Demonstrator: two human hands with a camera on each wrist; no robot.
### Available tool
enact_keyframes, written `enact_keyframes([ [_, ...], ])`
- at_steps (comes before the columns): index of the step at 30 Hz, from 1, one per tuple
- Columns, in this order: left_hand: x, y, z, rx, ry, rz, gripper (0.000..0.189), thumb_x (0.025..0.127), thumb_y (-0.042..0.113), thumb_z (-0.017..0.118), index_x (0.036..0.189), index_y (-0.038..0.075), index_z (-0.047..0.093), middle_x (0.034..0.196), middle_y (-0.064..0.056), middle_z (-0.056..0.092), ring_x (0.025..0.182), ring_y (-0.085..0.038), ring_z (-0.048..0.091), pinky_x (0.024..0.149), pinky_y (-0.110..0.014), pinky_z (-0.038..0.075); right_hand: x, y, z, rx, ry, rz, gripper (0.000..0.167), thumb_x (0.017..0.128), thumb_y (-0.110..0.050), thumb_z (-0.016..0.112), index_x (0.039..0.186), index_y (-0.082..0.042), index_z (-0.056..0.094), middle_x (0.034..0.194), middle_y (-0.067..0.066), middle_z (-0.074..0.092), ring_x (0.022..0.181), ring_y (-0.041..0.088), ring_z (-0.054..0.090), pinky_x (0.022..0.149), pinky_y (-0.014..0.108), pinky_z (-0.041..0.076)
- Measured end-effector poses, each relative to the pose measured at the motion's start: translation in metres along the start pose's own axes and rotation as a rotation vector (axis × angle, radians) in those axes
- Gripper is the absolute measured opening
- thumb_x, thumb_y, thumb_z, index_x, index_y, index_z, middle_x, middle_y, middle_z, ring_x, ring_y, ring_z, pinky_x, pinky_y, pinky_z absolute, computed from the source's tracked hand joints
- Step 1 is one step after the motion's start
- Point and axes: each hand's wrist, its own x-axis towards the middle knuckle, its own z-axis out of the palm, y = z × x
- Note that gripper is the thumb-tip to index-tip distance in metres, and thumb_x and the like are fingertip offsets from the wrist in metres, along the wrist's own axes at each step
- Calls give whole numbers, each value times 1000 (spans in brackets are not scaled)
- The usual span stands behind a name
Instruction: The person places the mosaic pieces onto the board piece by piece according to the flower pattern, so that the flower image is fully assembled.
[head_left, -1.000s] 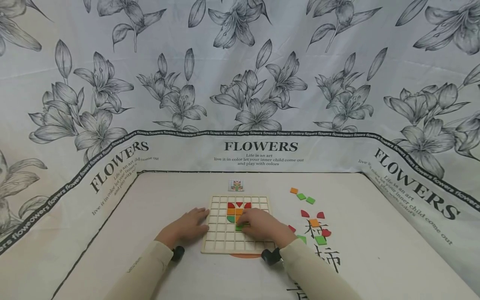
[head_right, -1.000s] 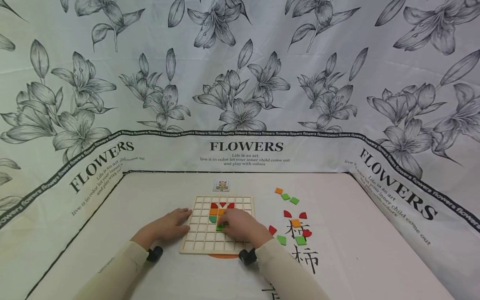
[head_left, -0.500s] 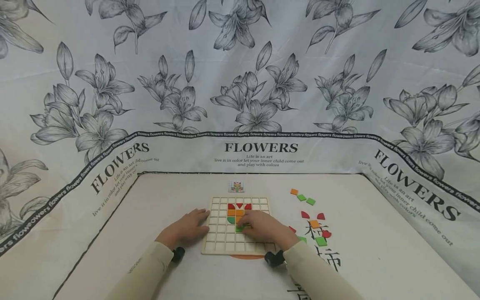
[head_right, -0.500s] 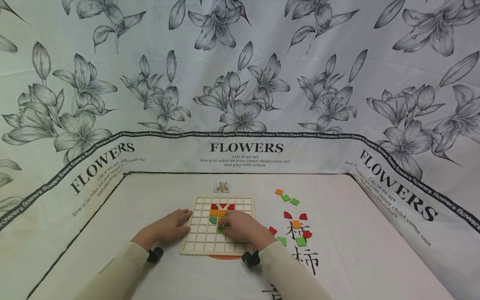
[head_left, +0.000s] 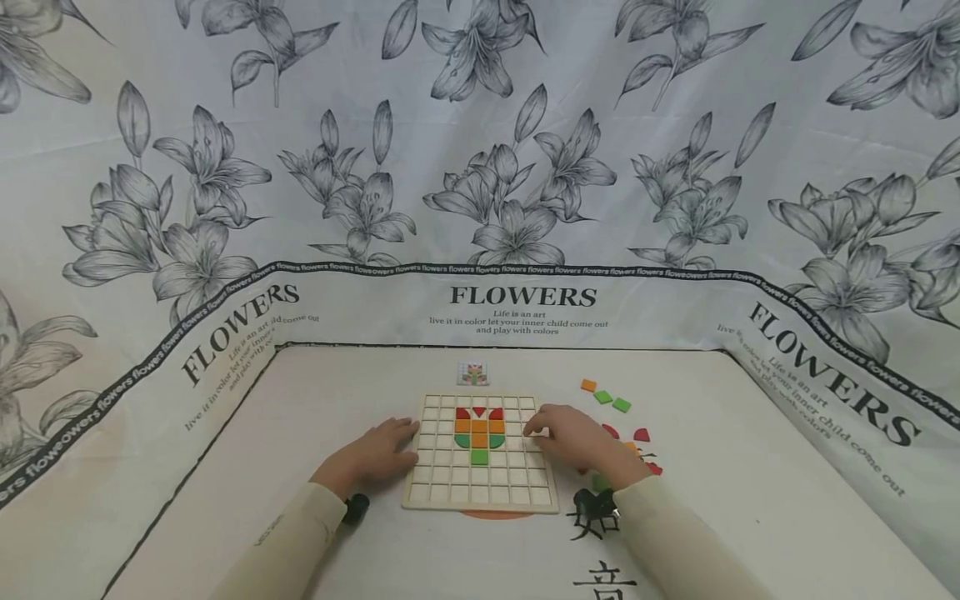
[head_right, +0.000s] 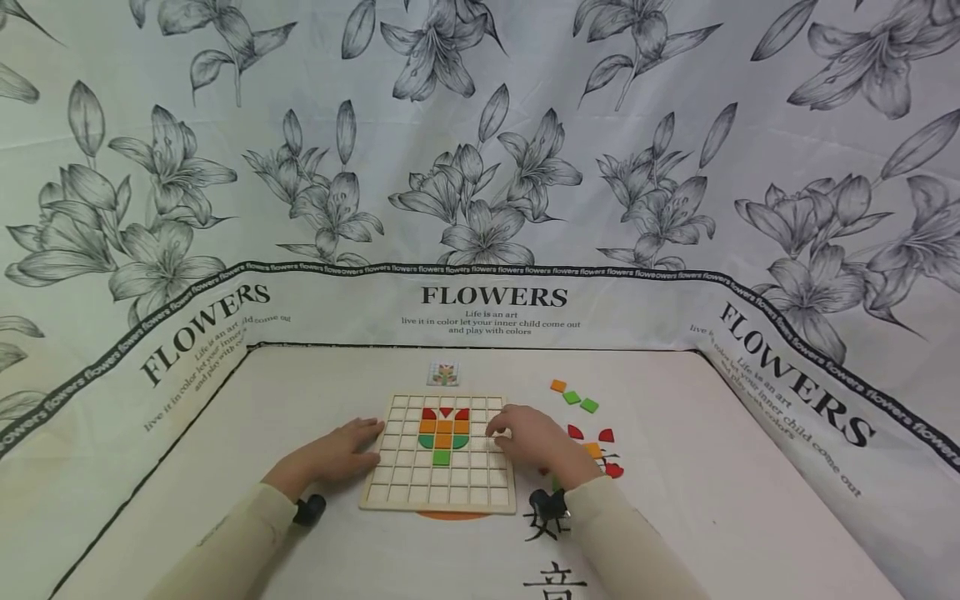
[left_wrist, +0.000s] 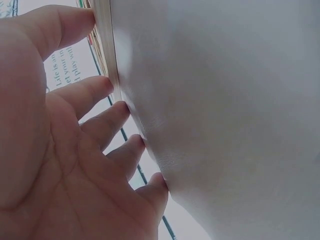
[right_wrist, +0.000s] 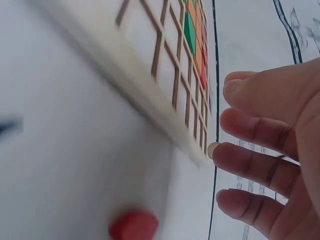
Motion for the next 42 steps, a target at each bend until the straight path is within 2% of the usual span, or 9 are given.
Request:
enact_keyframes([
  [3,0,0,1,5,-1,0,62,94,36,52,150,16,37,158,-8,32,148,-32,22,121,-52,21,-5,13,-7,-21,7,64,17,90,-17,67,105,-20,74,99,-7,64,82,9,54,77,32,52],
  [6,1,0,1,5,-4,4,62,94,36,52,150,15,37,158,-8,32,148,-32,23,121,-52,21,-9,29,-12,-50,13,117,17,90,-18,66,106,-20,73,102,-5,65,86,10,57,80,33,54],
  [13,2,-1,0,19,-3,16,62,94,35,52,150,13,38,157,-9,33,148,-33,23,121,-52,22,-20,59,-24,-74,15,190,19,90,-15,66,108,-14,72,113,5,69,105,25,62,90,45,54],
  [17,2,0,1,17,-1,20,62,94,36,52,150,14,37,158,-9,32,148,-32,23,121,-52,22,-26,73,-30,-29,-22,288,21,92,-16,64,112,-14,70,116,6,67,100,23,58,90,45,54],
  [22,2,0,1,17,-3,20,62,95,37,51,150,14,37,158,-9,32,148,-32,23,122,-51,22,-33,88,-34,-11,-46,321,22,91,-16,64,111,-11,71,110,7,67,91,21,57,85,44,55],
  [26,1,0,1,14,-1,15,62,95,36,52,150,14,37,157,-9,32,148,-32,23,122,-51,21,-36,94,-32,-17,-59,339,25,89,-16,64,111,-7,71,108,9,68,90,21,58,87,48,54],
  [31,1,-1,3,13,-3,6,62,94,38,52,150,16,37,158,-7,32,149,-31,22,122,-51,21,-36,97,-25,-38,-48,360,28,88,-23,68,110,-5,71,103,8,69,85,20,57,85,46,55],
  [37,1,-2,2,12,2,28,62,95,37,51,150,14,37,158,-8,32,148,-32,23,122,-51,21,-33,96,-20,-58,-31,376,28,90,-25,67,109,-5,71,96,5,68,80,18,56,73,37,53],
  [42,2,-2,1,12,2,35,61,95,37,51,150,14,37,158,-8,32,148,-32,23,122,-51,21,-28,99,-18,4,-37,421,27,90,-24,67,109,-6,69,91,4,65,78,17,56,70,31,50],
])
